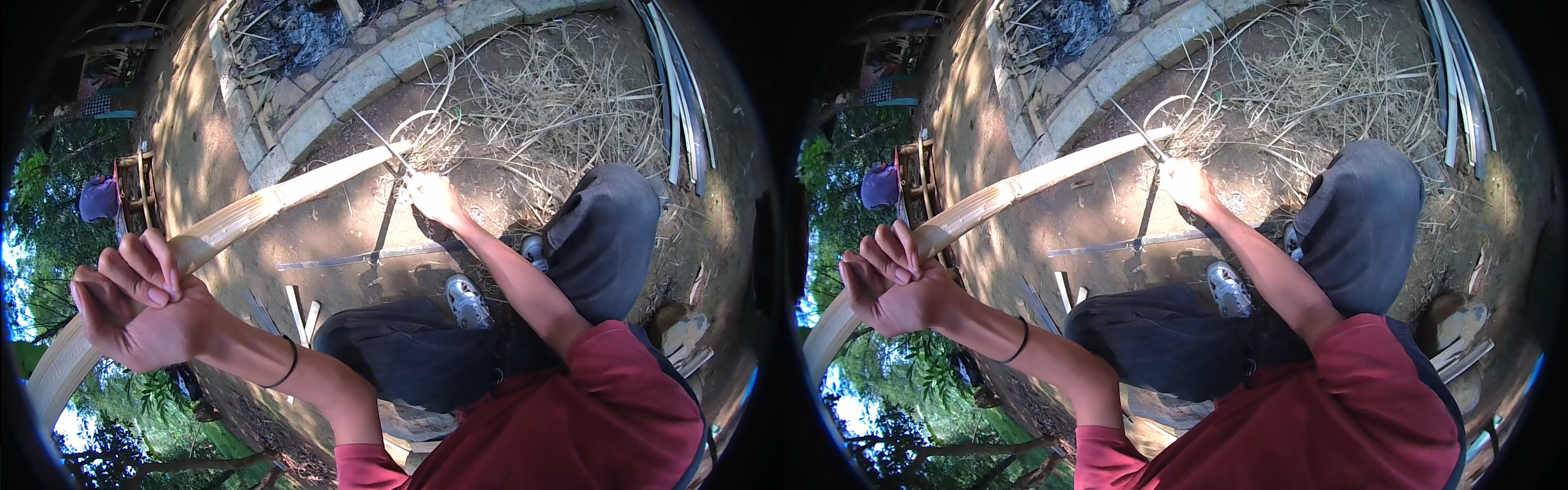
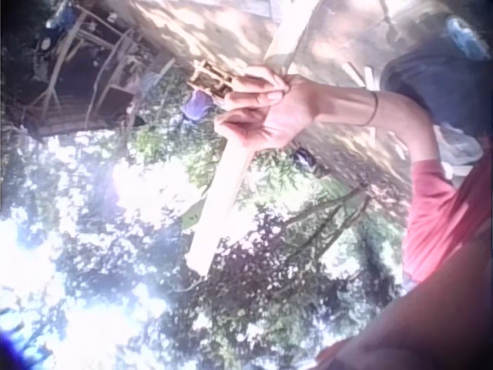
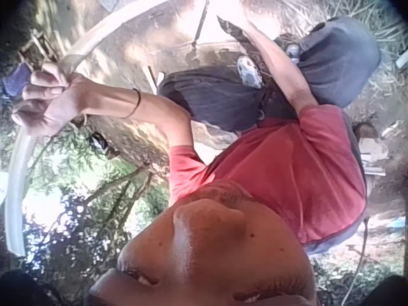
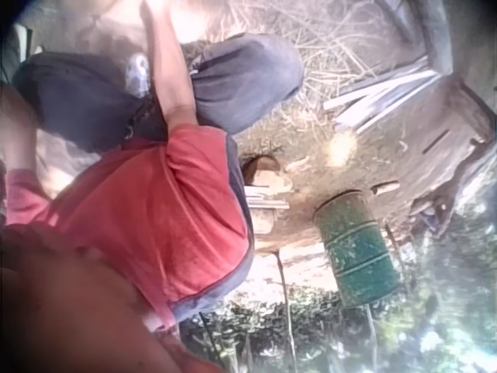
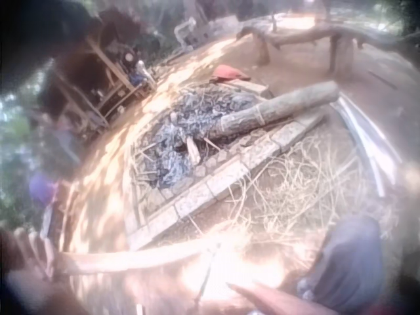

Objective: The person shaves and thins out pieces of bamboo using a large blade by hand while sitting near an outdoor fire pit.

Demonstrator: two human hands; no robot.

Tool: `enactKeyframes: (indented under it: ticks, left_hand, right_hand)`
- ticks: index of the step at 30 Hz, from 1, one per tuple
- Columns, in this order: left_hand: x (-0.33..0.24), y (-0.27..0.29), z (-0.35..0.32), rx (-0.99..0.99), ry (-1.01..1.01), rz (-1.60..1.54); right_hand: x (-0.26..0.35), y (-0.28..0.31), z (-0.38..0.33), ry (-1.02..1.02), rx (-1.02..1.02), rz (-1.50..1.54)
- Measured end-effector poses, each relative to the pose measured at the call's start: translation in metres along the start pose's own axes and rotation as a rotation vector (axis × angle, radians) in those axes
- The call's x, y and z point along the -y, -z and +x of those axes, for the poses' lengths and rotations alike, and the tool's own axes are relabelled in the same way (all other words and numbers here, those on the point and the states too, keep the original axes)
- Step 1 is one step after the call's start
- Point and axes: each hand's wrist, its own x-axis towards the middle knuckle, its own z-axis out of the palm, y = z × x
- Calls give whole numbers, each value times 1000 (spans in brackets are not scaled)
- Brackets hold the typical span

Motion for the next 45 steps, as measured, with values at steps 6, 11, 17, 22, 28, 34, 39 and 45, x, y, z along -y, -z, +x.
enactKeyframes:
  ticks: [6, 11, 17, 22, 28, 34, 39, 45]
  left_hand:
    - [-2, 8, -1, -42, -44, 94]
    - [-4, -1, -5, -64, -45, 93]
    - [-1, 4, -8, 8, -7, 20]
    - [-5, -6, -9, -56, -39, 72]
    - [-1, 0, -7, 29, 3, -2]
    - [1, 0, -6, -48, -54, 106]
    - [2, -3, -5, -121, -30, 100]
    - [3, 3, 0, -102, -94, 196]
  right_hand:
    - [62, 10, -18, 134, -33, 39]
    - [39, 10, -27, -150, 31, 47]
    - [39, 25, -4, -210, 127, -36]
    - [20, -16, -9, 101, -13, 7]
    - [-22, 3, 13, -200, 38, -51]
    - [-18, -22, -10, -44, -51, 76]
    - [-65, -4, -2, -235, -28, -195]
    - [-34, -22, -32, 34, -125, -113]
